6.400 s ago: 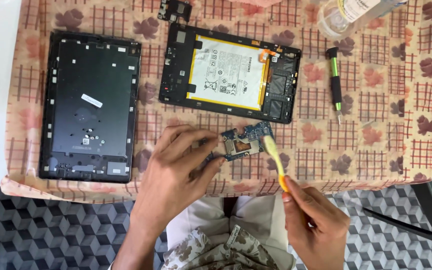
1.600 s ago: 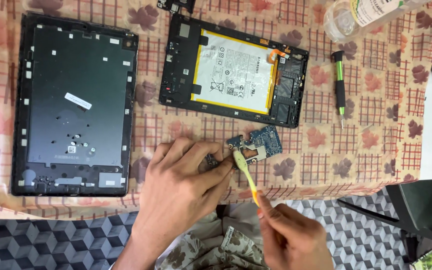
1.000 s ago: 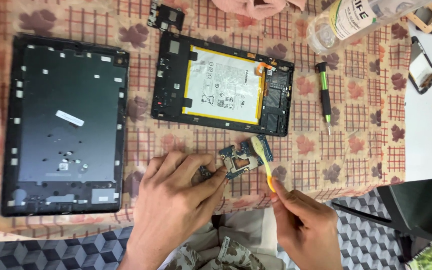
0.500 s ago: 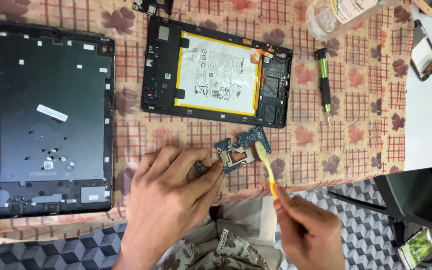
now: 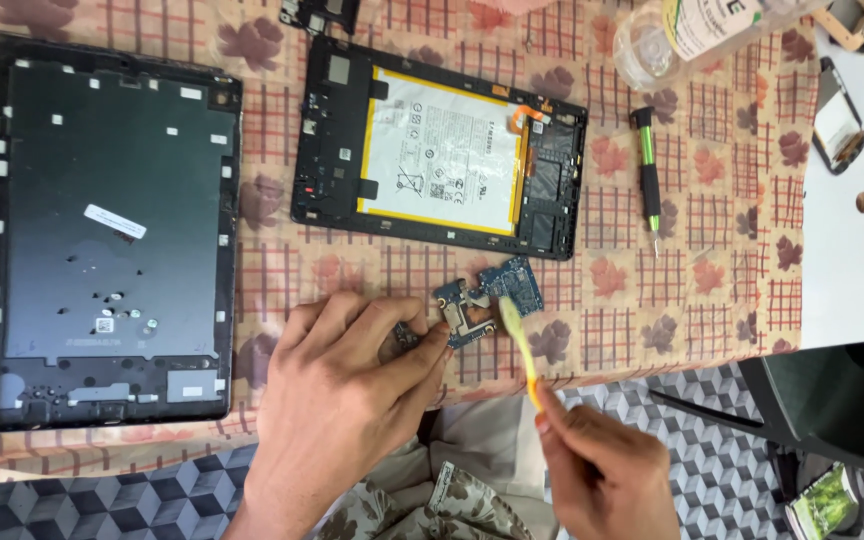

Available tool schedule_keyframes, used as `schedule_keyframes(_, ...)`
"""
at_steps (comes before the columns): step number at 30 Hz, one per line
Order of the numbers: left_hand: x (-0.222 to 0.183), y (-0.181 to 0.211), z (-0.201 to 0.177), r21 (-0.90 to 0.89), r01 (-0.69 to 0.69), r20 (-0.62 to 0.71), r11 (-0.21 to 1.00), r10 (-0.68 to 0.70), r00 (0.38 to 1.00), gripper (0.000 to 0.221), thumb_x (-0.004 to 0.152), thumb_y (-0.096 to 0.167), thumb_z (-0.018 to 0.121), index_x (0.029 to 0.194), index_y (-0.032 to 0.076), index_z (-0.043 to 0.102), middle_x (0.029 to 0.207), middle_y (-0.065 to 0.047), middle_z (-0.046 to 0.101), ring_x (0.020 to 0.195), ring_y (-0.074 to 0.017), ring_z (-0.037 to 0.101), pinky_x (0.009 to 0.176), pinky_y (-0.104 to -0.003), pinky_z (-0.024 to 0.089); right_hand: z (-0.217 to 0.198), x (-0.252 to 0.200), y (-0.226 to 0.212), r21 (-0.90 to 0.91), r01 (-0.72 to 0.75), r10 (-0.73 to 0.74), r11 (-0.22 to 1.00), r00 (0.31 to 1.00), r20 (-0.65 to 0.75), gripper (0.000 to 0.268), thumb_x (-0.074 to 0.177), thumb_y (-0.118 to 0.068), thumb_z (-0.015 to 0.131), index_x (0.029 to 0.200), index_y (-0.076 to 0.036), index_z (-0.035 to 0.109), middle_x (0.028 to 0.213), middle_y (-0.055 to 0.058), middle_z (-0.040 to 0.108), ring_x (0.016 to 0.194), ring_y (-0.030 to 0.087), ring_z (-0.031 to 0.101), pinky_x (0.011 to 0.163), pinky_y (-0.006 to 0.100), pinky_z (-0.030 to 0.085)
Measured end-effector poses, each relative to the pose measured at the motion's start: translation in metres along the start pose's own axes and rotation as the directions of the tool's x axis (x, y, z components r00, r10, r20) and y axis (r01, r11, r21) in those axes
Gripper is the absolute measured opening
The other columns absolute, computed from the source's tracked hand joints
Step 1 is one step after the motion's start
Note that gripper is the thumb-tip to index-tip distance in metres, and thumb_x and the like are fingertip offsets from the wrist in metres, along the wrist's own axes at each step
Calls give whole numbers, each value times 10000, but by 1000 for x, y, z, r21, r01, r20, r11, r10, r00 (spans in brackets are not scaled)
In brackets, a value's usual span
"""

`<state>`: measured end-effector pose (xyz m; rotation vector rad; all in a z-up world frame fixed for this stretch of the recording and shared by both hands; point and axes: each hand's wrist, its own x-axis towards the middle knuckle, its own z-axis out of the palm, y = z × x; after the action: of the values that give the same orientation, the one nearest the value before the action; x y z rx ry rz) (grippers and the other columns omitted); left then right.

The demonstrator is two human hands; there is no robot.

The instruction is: The person cleans a small circuit board from a disassembled tablet. They spray a liquid onto the board and scrub it with a toothbrush, then use a screwdriver to scrape specific areas. The person flips the board over and continues scrubbing both sides.

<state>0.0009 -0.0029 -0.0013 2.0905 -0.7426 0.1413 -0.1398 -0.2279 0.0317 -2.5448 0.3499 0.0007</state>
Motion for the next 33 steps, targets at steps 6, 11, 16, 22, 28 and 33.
schedule_keyframes(6,1,0,0,0,10,-2,1000,-10,1000,205,775,209,807,970,149,820,1022,46,682,922,-186,605,792,-363,455,-11,5,7,64,-50,49,997,999,7,370,840,-5,726,1206,-61,741,728,69,798,508,26,635,405,212,448)
schedule_keyframes(11,-1,-1,1,3,2,0,1000,-2,1000,215,767,206,804,974,147,818,1041,32,684,934,-198,610,792,-373,453,-9,1,13,47,-92,93,995,995,-19,371,827,-4,741,1193,-63,754,740,71,808,471,27,601,391,210,416)
schedule_keyframes(16,-1,-2,0,10,-3,-3,1000,3,1000,204,781,213,802,973,146,813,1054,47,685,949,-192,614,820,-377,457,-1,9,-2,45,-35,36,998,999,-25,362,846,-6,744,1205,-55,748,683,48,739,500,24,559,437,193,407)
schedule_keyframes(22,4,2,0,10,34,-8,999,-34,999,172,785,213,809,952,173,817,1043,59,684,914,-179,600,778,-356,441,-4,14,-21,-10,-23,24,1000,999,25,369,848,2,729,1212,-49,754,593,29,618,472,17,518,435,201,394)
schedule_keyframes(28,2,-1,0,-2,18,12,1000,-18,1000,174,774,209,807,941,162,820,1033,58,680,898,-189,594,763,-356,429,-4,8,-15,-104,-84,83,991,996,-17,357,846,10,734,1196,-54,749,574,60,650,457,52,547,427,232,403)
schedule_keyframes(33,3,1,-2,-17,22,-31,1000,-22,999,114,826,209,811,927,157,804,1023,73,667,936,-172,607,817,-350,440,-6,16,-24,-120,-168,180,978,979,100,403,792,11,740,1181,-94,758,571,52,743,423,44,653,407,215,465)
